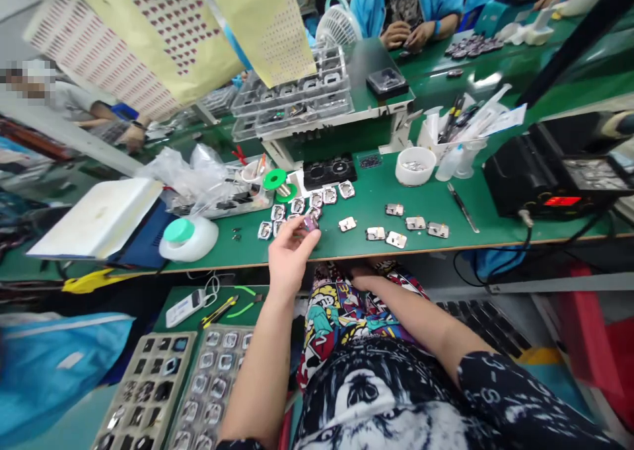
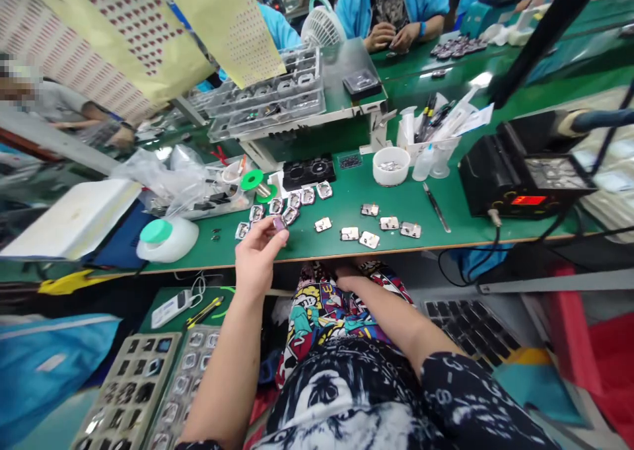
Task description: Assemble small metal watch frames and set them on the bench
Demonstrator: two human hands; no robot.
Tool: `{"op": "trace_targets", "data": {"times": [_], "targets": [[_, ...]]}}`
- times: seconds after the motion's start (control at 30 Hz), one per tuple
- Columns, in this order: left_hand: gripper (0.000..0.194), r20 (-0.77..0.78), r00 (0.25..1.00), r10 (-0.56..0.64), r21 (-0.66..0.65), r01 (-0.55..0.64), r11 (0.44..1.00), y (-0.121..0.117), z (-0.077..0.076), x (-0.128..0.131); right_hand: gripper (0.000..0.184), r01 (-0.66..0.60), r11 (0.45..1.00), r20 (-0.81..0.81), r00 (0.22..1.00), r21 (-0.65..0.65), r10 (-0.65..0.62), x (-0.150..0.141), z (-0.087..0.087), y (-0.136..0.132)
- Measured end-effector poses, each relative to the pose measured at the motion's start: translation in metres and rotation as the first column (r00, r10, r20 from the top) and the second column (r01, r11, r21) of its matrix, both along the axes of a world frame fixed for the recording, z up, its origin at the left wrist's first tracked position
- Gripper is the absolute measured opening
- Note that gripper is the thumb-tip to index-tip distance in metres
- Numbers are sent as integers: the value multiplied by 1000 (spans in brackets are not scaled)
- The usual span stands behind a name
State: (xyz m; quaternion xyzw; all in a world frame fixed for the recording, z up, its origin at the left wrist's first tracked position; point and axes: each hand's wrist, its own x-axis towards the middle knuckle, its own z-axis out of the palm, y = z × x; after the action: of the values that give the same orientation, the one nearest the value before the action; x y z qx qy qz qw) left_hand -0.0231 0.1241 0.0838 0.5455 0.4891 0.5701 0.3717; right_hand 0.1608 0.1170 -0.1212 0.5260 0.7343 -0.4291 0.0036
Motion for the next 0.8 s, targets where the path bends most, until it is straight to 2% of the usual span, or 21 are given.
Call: {"op": "trace_targets", "data": {"times": [0.07,0.17,0.23,0.3,0.37,0.43,0.5,0.6,0.7,0.8], "targets": [[43,178,983,-43,-119,65,991,-31,1,-12,33,-14,998,-82,996,62,19,0,13,-8],[46,348,933,-90,-302,202,932,-80,-8,-27,25,20,989,-238,971,144,16,1,39,-35],[48,361,929,-85,-385,231,894,-107,-19,-31,29,74,983,-350,937,169,-10,3,65,-58],[48,323,944,-72,-435,215,874,-128,-29,-31,42,120,978,-504,864,168,-20,6,95,-78],[49,280,957,-73,-457,200,867,-141,-36,-28,66,135,972,-681,732,191,32,9,124,-90],[50,259,962,-84,-460,199,865,-148,-40,-24,73,137,954,-734,671,266,108,11,143,-95],[49,265,959,-96,-458,213,863,-150,-41,-19,63,158,934,-728,672,321,137,10,150,-96],[48,299,948,-109,-452,241,859,-151,-41,-15,50,228,912,-735,670,341,107,6,146,-97],[48,326,937,-125,-441,267,857,-151,-41,-13,45,252,895,-711,697,367,95,4,140,-100],[45,311,938,-153,-406,277,871,-150,-39,-12,45,270,897,-710,702,349,65,4,141,-103]]}}
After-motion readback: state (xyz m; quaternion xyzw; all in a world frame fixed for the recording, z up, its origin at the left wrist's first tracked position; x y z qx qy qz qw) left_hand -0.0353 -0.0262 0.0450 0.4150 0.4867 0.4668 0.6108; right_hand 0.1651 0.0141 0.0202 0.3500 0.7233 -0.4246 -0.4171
